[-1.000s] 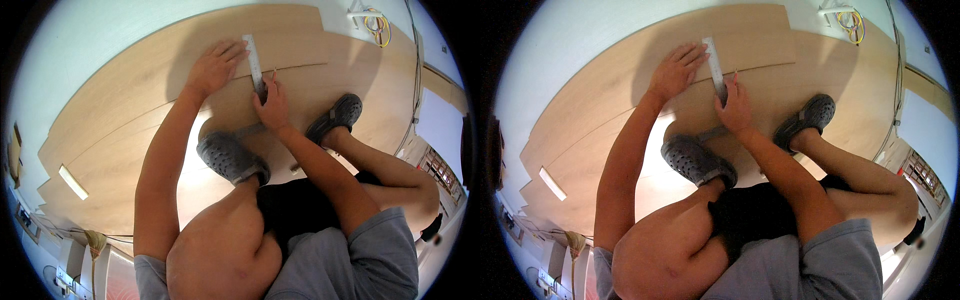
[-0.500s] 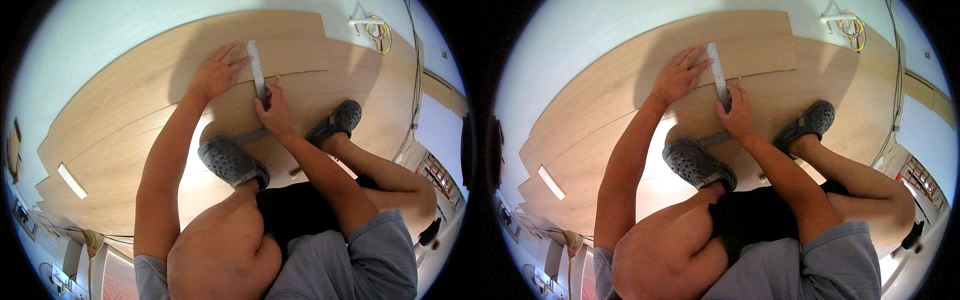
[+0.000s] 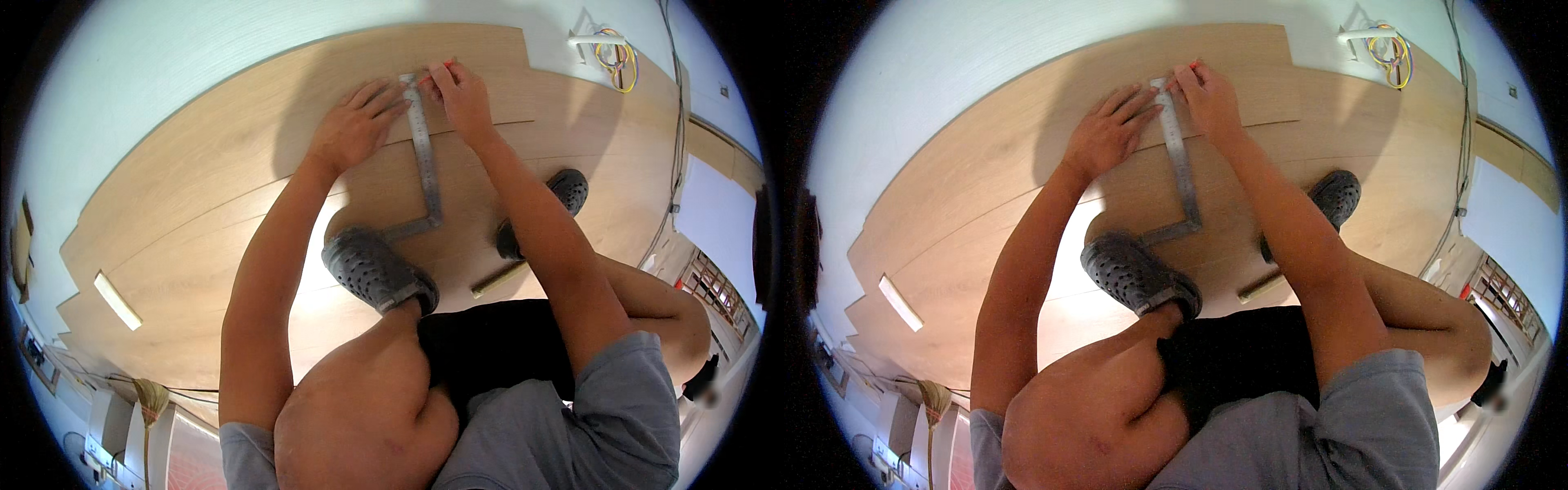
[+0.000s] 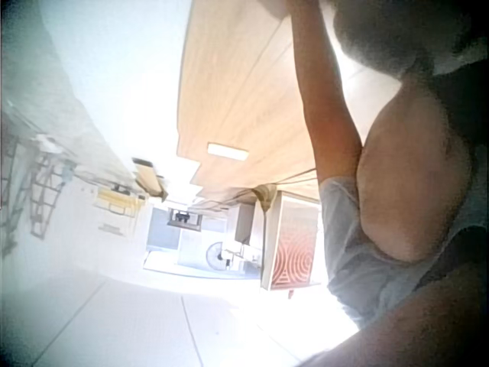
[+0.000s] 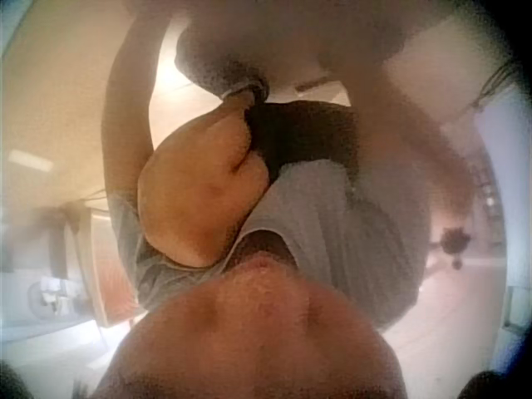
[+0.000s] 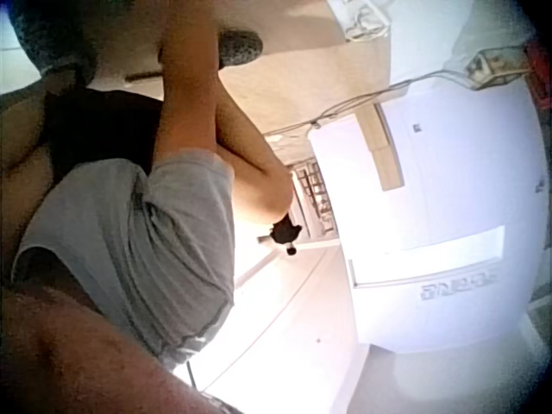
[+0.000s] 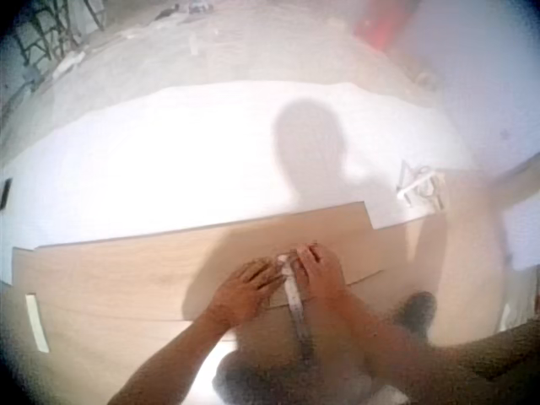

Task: The person positions a piece of laminate flooring by hand, uses a hammer to tap it into place, and then uses a square and pencil to mark measurements on the flooring.

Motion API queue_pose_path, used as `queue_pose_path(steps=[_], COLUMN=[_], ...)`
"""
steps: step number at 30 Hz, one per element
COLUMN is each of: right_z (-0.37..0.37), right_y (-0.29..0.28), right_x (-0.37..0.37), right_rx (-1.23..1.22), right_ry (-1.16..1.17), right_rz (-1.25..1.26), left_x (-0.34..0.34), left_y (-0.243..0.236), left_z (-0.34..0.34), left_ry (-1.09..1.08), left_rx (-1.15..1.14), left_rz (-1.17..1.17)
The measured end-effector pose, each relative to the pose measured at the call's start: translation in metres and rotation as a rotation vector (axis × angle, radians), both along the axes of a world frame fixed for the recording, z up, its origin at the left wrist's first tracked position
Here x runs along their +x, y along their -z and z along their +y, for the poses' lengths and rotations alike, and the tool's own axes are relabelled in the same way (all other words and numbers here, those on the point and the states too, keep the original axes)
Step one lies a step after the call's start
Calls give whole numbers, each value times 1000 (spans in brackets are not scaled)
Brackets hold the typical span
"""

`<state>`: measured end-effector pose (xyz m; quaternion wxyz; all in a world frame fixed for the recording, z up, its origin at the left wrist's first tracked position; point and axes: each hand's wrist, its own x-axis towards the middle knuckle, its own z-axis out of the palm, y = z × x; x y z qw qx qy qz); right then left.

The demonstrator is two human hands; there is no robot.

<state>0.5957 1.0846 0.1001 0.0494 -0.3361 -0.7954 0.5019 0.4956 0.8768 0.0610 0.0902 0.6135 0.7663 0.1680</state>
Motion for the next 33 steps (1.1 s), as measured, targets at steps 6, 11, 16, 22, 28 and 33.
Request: queue_pose_path(steps=[6, 11, 16, 22, 28, 33], right_z=[6, 7, 9, 7, 6, 3], right_y=[21, 20, 14, 9, 11, 11], right_x=[-15, -18, -17, -16, -13, -3], right_rx=[79, 133, 230, 269, 217, 188], right_ry=[-33, -111, -91, -144, -120, -21], right_rz=[97, 81, 61, 61, 113, 87], left_x=[2, 2, 1, 2, 1, 0], left_y=[-3, -3, -2, -3, -5, -4], left_z=[-1, -1, 1, 1, 1, 1], left_ry=[-9, -12, -5, -12, -11, 3], left_rx=[15, 18, 29, -1, 16, 41], left_rz=[-11, -34, -55, -44, -39, -12])
